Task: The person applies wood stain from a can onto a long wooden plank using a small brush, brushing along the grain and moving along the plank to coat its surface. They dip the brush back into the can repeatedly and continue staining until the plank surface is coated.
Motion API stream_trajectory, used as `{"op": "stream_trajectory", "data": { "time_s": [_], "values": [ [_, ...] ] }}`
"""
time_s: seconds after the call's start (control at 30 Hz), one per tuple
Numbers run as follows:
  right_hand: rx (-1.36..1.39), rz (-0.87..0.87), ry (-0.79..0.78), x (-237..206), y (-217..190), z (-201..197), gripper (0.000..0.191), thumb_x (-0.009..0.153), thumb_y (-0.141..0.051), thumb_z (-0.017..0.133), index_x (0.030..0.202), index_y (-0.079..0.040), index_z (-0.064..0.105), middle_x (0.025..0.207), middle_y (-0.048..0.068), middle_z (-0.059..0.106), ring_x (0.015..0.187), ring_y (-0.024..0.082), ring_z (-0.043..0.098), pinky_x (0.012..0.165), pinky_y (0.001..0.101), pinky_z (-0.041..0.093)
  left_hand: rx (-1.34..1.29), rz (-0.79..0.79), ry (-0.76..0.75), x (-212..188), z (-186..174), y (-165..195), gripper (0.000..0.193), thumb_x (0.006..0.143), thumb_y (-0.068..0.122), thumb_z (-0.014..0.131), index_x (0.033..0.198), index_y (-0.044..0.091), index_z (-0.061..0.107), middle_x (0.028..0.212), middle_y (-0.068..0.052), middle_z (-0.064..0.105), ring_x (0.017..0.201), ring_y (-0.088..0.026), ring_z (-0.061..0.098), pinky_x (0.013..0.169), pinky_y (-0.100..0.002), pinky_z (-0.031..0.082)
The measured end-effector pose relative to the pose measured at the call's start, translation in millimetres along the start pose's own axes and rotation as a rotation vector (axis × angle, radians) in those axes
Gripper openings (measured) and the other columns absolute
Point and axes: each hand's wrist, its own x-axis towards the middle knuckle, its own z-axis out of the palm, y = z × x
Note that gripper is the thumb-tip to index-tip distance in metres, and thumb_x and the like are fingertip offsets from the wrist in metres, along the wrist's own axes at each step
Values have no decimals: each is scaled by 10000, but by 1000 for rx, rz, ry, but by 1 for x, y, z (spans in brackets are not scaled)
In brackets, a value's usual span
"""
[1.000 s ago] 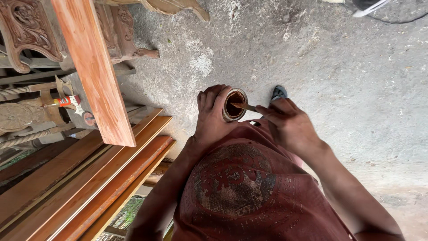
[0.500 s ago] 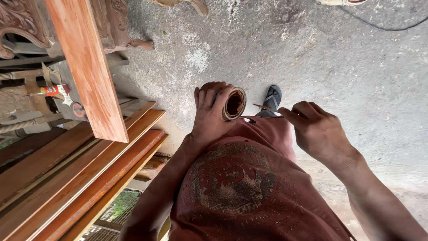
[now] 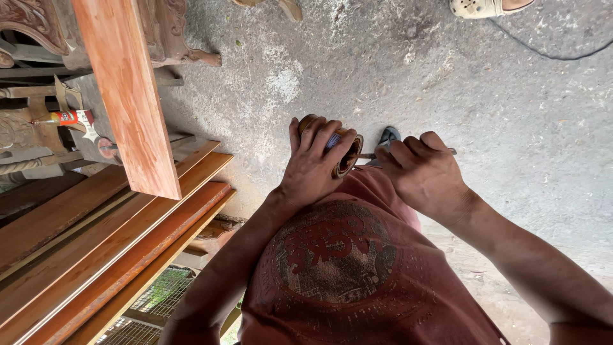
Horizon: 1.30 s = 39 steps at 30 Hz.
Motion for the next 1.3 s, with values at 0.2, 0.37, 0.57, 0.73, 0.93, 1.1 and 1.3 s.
{"op": "stream_trajectory", "data": {
  "time_s": [0.2, 0.37, 0.57, 0.73, 0.93, 1.1, 1.3],
  "values": [
    [173, 99, 61, 3, -10, 12, 259, 843, -158, 745, 1084, -223, 810, 795, -43, 678, 592, 97, 490, 675, 255, 372, -10, -19, 28, 1, -4, -7, 900, 714, 415, 898, 1470, 163, 479, 1429, -146, 381, 1388, -390, 335, 1159, -785, 142],
    [440, 218, 161, 8, -17, 33, 157, 875, -104, 775, 1005, -184, 815, 711, -10, 660, 572, 90, 500, 671, 294, 401, -22, -46, 50, 2, -5, -16, 903, 730, 455, 895, 1465, 139, 479, 1431, -160, 378, 1386, -395, 333, 1160, -777, 140],
    [604, 358, 206, 33, -17, 27, 237, 800, -32, 794, 1008, -145, 808, 758, 20, 716, 575, 111, 544, 648, 326, 408, -146, -166, 200, -10, -15, -39, 947, 763, 532, 891, 1453, 75, 432, 1414, -180, 452, 1382, -421, 374, 1173, -723, 134],
    [646, 425, 291, 85, -36, -5, 230, 863, -38, 789, 1084, -104, 773, 946, 40, 754, 763, 161, 663, 763, 343, 450, -324, -350, 380, -53, -36, -81, 983, 761, 385, 883, 1511, 27, 359, 1445, -223, 488, 1365, -414, 466, 1186, -540, 390],
    [735, 416, 290, 164, -74, -17, 246, 917, 6, 741, 1158, -43, 752, 1043, 111, 740, 860, 189, 699, 748, 314, 565, -398, -468, 740, -127, -64, -129, 1086, 676, 338, 1006, 1494, 31, 360, 1401, -220, 516, 1286, -373, 581, 1080, -454, 547],
    [854, 327, 146, 237, -106, 6, 167, 910, 21, 741, 1062, -46, 759, 897, 111, 757, 650, 159, 702, 507, 291, 527, -409, -686, 892, -187, -93, -164, 1006, 698, 202, 947, 1496, -10, 373, 1394, -229, 527, 1284, -367, 602, 1100, -439, 530],
    [893, 81, 190, 339, -146, 36, 183, 927, 43, 692, 1101, 5, 735, 1027, 159, 709, 762, 211, 693, 610, 307, 573, -371, -877, 985, -228, -107, -197, 992, 672, 193, 922, 1486, -17, 394, 1347, -218, 538, 1247, -385, 570, 1072, -459, 486]
  ]
}}
